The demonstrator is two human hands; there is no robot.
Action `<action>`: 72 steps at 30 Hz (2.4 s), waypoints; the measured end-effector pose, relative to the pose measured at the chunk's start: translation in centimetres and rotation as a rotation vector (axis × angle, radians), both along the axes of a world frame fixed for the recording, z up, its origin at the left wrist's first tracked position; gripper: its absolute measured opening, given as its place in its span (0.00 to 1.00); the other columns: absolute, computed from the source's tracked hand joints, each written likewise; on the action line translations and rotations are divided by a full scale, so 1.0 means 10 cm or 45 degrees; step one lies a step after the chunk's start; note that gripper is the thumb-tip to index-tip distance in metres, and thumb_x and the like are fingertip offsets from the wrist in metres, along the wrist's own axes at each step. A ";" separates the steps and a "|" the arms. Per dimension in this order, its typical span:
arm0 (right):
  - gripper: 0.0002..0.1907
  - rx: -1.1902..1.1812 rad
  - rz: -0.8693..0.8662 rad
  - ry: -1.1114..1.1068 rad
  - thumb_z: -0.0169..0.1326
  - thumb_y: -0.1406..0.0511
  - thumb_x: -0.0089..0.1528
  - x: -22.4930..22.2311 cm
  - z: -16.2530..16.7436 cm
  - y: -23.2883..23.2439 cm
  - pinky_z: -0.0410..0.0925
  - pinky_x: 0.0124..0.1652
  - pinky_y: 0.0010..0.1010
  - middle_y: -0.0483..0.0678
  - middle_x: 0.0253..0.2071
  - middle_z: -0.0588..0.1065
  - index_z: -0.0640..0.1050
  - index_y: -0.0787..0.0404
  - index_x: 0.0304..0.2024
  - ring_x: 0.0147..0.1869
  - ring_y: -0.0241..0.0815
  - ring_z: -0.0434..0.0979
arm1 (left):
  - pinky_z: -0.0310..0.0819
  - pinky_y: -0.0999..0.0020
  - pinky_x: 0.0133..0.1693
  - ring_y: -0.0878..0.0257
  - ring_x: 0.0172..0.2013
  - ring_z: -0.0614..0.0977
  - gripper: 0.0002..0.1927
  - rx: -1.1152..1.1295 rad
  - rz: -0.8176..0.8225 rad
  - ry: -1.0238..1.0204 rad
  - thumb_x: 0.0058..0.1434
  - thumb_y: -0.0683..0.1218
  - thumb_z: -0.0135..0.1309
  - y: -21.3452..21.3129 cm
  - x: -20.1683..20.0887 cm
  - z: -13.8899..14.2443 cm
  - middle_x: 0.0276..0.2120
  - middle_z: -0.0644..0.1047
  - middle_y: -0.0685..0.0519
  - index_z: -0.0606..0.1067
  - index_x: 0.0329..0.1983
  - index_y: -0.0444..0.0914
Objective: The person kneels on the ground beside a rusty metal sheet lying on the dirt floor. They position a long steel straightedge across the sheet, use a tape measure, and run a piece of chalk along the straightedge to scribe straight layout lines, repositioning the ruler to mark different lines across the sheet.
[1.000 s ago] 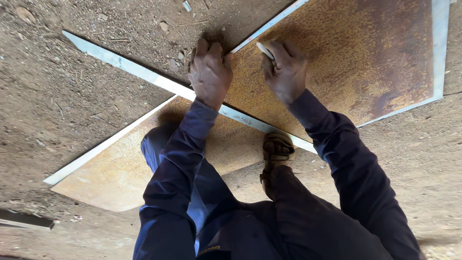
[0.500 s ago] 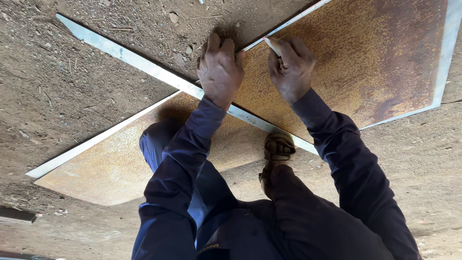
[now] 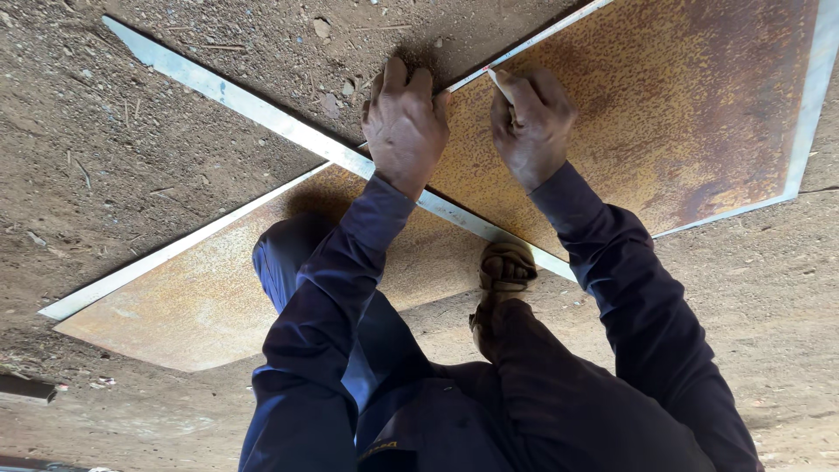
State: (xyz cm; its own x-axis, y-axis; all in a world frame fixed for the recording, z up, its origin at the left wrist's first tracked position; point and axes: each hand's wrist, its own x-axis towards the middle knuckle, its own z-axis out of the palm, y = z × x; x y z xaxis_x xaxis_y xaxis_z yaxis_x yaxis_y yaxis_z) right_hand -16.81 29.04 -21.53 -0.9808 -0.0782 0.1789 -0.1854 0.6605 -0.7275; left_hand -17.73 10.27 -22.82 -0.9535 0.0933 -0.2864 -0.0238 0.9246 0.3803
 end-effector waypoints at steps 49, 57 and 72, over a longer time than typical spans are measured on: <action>0.29 0.776 0.265 0.107 0.60 0.58 0.53 1.30 0.84 -1.47 0.75 0.38 0.44 0.58 0.46 0.76 0.77 0.71 0.51 0.48 0.56 0.77 | 0.73 0.48 0.31 0.45 0.32 0.79 0.16 0.096 -0.036 0.190 0.54 0.47 0.72 -2.29 1.06 1.24 0.33 0.76 0.40 0.76 0.28 0.34; 0.18 1.017 0.408 -0.594 0.60 0.60 0.62 1.33 0.86 -1.47 0.70 0.30 0.40 0.56 0.36 0.78 0.83 0.65 0.49 0.35 0.49 0.79 | 0.77 0.50 0.34 0.49 0.36 0.81 0.17 0.021 -0.036 0.251 0.57 0.51 0.71 -2.46 1.04 1.08 0.38 0.77 0.40 0.80 0.33 0.33; 0.10 1.674 -0.104 -1.128 0.55 0.63 0.62 2.89 1.32 0.81 0.75 0.41 0.49 0.58 0.41 0.81 0.85 0.59 0.41 0.46 0.59 0.82 | 0.75 0.48 0.46 0.48 0.42 0.79 0.27 0.026 0.052 -0.086 0.61 0.57 0.67 -3.15 1.46 0.42 0.42 0.76 0.37 0.76 0.49 0.32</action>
